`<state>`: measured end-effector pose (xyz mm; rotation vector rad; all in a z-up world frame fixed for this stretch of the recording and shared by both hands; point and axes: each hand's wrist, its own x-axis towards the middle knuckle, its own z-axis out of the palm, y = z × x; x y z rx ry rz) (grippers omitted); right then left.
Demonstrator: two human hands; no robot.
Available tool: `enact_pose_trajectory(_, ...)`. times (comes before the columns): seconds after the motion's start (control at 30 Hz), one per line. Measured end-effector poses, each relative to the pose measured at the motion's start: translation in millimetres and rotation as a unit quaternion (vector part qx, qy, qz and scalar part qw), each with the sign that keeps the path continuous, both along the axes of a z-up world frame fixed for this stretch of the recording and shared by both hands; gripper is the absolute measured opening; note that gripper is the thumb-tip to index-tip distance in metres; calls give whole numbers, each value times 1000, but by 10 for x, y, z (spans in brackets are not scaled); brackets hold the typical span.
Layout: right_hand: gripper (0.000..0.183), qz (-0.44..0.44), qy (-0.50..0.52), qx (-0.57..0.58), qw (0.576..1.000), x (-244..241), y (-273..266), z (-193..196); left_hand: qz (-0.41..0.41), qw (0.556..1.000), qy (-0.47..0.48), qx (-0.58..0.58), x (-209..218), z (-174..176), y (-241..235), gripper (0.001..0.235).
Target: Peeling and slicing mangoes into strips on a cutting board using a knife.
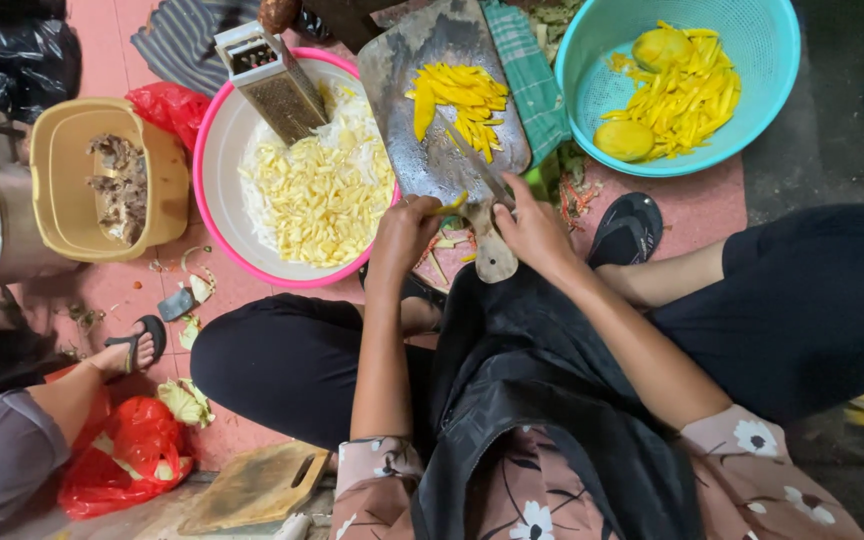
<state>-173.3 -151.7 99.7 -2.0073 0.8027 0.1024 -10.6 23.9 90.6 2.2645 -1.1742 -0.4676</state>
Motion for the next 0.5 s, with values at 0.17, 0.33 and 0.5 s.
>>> enact_pose_trajectory(0.17,45,43,-116,-10,992,105,-18,-306,-14,1000,15,-13,-82,201,-12,18)
enact_pose_trajectory(0.33,34,51,-174,-58,982,137,0,-455,-28,999,20,-22,-111,166,-35,19)
enact_pose_trajectory(0.5,24,57,-150,-122,979,125,7,-558,-45,998,26,-19,-113,113,-78,21)
